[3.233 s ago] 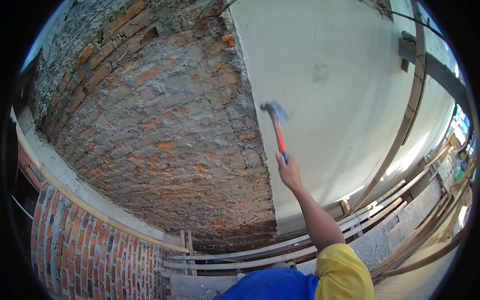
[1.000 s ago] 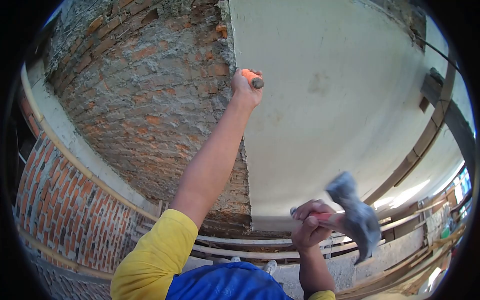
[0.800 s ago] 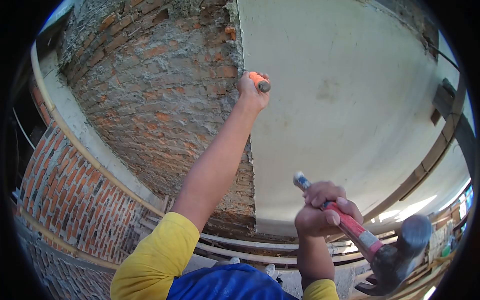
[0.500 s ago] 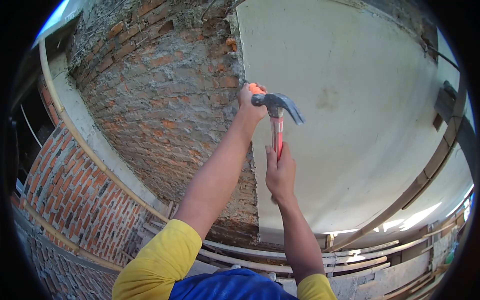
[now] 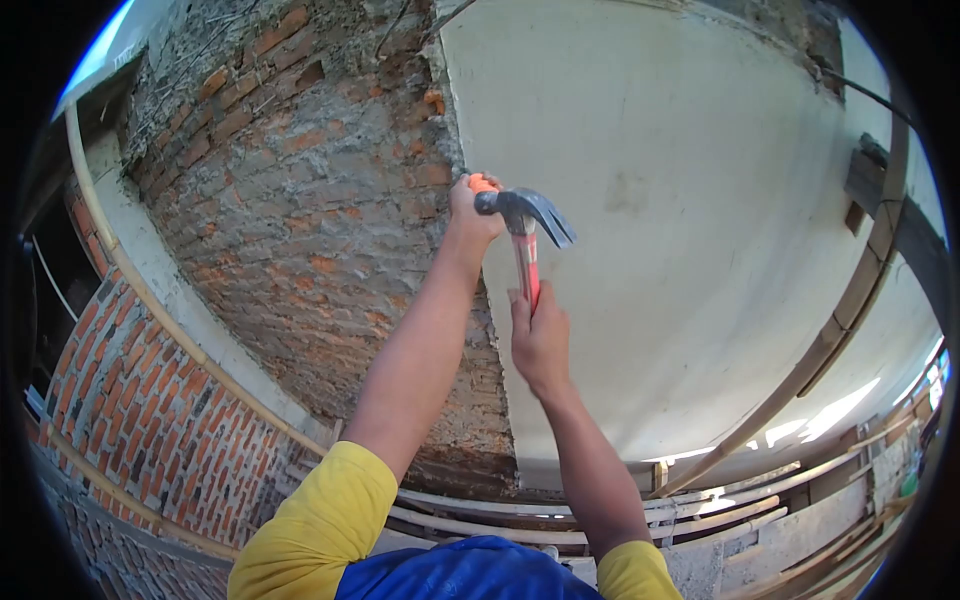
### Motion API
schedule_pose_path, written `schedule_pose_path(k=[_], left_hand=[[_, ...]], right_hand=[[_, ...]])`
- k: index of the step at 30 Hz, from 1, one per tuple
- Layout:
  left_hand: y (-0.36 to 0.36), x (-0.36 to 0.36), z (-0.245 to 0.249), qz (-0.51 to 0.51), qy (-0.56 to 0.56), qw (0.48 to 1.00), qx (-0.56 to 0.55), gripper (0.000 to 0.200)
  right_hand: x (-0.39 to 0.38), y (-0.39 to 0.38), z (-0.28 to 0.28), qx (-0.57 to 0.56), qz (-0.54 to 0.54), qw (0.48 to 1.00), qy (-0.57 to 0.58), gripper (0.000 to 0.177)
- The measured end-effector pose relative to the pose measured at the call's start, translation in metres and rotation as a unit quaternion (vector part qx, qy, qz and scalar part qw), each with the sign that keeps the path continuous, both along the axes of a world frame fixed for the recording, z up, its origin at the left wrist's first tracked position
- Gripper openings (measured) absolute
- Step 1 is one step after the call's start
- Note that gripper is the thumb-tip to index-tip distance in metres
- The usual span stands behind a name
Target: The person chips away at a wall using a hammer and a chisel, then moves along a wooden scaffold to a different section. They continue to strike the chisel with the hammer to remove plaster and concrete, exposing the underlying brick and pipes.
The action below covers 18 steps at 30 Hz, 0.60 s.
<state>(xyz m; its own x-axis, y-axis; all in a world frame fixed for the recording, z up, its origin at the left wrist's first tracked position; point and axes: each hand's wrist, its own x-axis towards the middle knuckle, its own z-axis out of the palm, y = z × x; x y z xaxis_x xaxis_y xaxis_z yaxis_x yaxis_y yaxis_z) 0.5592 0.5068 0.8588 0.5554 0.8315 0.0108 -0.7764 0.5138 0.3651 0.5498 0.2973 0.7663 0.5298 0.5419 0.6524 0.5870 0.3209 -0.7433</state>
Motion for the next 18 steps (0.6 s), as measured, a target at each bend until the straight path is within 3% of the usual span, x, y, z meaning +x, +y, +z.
schedule_pose_path(k=[3, 4, 6, 8, 11, 14, 17, 18], left_hand=[[-0.002, -0.002, 0.001, -0.006, 0.002, 1.0, 0.002, 0.034], [-0.003, -0.001, 0.002, -0.01, -0.009, 1.0, 0.0, 0.034], [-0.012, -0.004, 0.007, -0.015, -0.01, 1.0, 0.011, 0.034], [-0.019, -0.003, 0.016, -0.02, 0.002, 0.999, 0.037, 0.034], [-0.011, 0.005, 0.035, 0.024, 0.016, 0.999, 0.028, 0.033], [0.003, 0.009, 0.045, 0.013, 0.02, 0.999, 0.048, 0.032], [-0.012, 0.006, 0.054, 0.035, 0.011, 0.999, 0.002, 0.031], [-0.006, 0.006, 0.052, 0.02, 0.0, 1.0, 0.007, 0.031]], right_hand=[[-0.012, -0.02, -0.005, 0.049, -0.006, 0.998, 0.026, 0.019], [-0.008, -0.023, -0.011, 0.072, -0.008, 0.997, 0.006, 0.012], [-0.012, -0.027, -0.003, 0.187, 0.05, 0.979, 0.07, 0.017], [-0.023, -0.041, 0.025, 0.306, 0.116, 0.94, 0.098, 0.021], [-0.027, -0.044, 0.062, 0.478, 0.086, 0.873, 0.04, 0.021], [-0.018, -0.041, 0.076, 0.575, 0.079, 0.814, -0.041, 0.022], [0.009, 0.011, 0.035, 0.498, 0.023, 0.862, -0.089, 0.02], [0.013, 0.029, 0.026, 0.381, -0.05, 0.916, -0.11, 0.02]])
